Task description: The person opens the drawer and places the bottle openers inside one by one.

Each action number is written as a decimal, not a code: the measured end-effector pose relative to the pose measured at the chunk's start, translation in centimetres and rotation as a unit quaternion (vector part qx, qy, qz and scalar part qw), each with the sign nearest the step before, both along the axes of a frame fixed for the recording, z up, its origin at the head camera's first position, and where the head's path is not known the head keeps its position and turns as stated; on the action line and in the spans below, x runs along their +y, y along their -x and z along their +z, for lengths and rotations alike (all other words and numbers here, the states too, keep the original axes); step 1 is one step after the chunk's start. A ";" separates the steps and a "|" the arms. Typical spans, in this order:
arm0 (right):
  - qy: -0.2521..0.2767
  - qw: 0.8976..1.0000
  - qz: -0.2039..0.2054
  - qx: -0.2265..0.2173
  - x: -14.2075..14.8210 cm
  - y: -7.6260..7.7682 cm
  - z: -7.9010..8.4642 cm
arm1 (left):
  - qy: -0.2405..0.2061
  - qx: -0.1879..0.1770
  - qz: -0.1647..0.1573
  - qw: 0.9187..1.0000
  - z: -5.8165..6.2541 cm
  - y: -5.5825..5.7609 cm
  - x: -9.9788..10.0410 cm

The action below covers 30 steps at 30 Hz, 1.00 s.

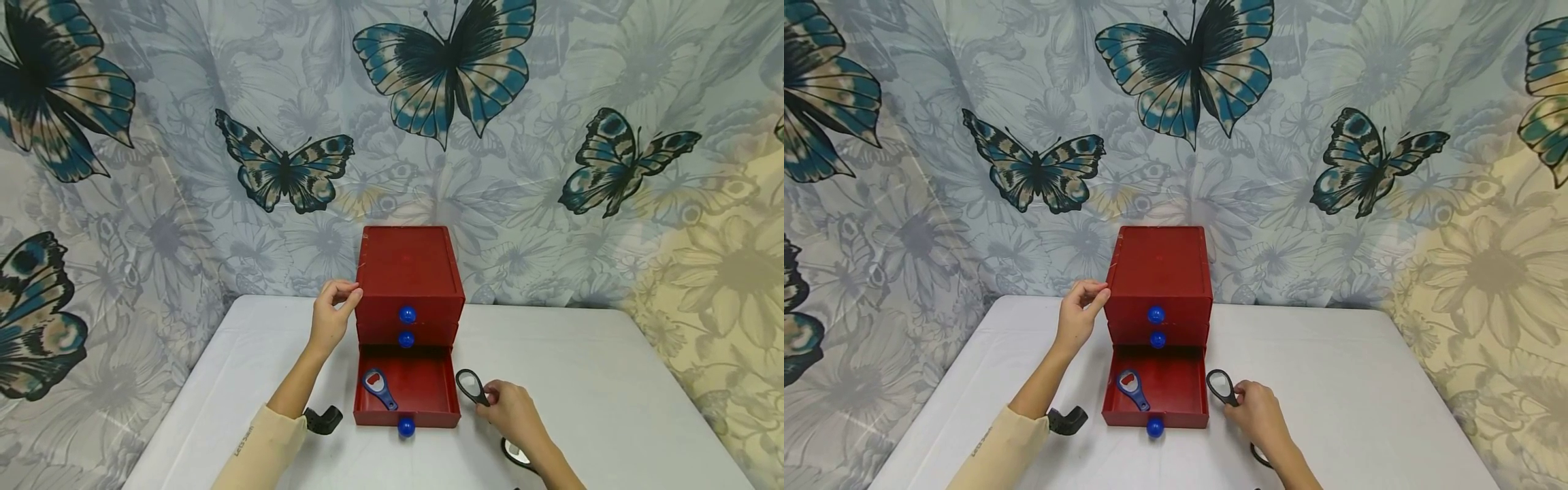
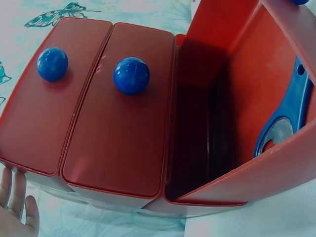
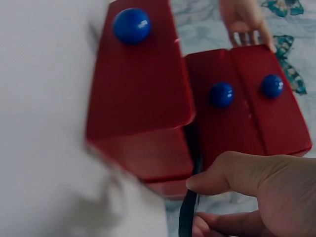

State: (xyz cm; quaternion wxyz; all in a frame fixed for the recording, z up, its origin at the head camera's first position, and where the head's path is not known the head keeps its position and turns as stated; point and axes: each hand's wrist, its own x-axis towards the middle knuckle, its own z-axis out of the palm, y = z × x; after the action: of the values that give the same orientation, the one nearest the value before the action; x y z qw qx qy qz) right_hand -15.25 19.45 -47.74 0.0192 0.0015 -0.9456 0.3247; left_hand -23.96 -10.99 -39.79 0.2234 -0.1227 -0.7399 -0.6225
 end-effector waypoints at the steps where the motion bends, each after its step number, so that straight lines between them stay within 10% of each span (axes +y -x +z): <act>1: 0.005 1.000 0.000 -0.003 -0.1 0.0 0.2 | 0.000 -0.001 0.000 1.000 0.0 0.0 0.0; 30: 0.027 0.990 0.140 -0.003 -7.0 2.9 1.6 | -0.010 0.000 -0.002 1.000 -0.7 0.6 -0.2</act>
State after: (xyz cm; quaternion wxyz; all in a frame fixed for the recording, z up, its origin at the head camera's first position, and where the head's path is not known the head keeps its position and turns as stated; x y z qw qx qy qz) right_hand -18.15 12.45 -46.10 -0.0292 0.1323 -0.9269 0.3500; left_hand -24.56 -11.15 -40.46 0.2235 -0.1213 -0.7333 -0.6305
